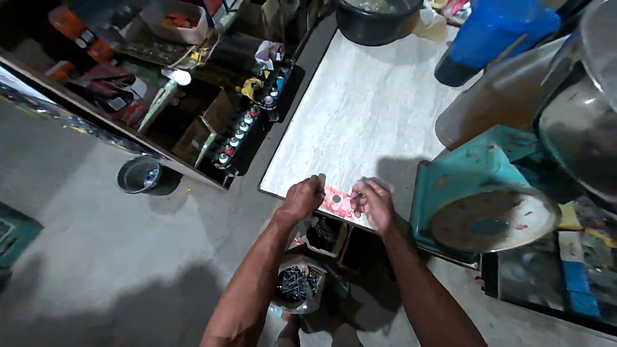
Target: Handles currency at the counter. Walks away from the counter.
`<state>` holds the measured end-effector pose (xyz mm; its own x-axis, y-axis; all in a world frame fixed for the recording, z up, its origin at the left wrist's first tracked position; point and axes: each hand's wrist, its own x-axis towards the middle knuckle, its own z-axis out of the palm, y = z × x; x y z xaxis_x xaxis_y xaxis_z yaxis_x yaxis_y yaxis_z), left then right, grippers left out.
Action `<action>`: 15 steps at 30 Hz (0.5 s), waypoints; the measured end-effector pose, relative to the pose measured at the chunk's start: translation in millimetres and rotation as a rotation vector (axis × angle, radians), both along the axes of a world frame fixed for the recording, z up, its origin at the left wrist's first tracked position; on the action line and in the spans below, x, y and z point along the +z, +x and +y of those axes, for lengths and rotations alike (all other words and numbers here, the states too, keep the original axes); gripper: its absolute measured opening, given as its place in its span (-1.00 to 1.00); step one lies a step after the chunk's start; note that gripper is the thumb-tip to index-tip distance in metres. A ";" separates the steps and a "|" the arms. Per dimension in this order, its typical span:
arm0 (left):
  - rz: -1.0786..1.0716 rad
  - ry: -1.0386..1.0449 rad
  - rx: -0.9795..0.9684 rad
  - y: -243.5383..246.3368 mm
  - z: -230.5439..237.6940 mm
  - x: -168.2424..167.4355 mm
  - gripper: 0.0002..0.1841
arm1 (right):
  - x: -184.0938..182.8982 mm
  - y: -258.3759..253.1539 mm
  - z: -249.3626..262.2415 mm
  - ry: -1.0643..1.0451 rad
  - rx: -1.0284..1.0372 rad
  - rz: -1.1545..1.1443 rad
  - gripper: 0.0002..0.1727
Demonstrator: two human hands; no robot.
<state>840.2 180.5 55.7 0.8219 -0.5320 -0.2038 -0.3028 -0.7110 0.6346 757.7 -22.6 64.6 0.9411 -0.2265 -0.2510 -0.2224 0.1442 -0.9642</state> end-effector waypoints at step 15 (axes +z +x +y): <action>0.099 0.198 0.103 3.7 -24.1 20.1 -0.62 | 21.0 25.9 30.8 -0.949 0.485 0.380 -0.61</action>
<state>843.8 156.4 75.8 0.8404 -0.3879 -0.3785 -0.1653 -0.8485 0.5027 783.6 8.2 85.6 0.8807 -0.1099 -0.4608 -0.3582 -0.7911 -0.4959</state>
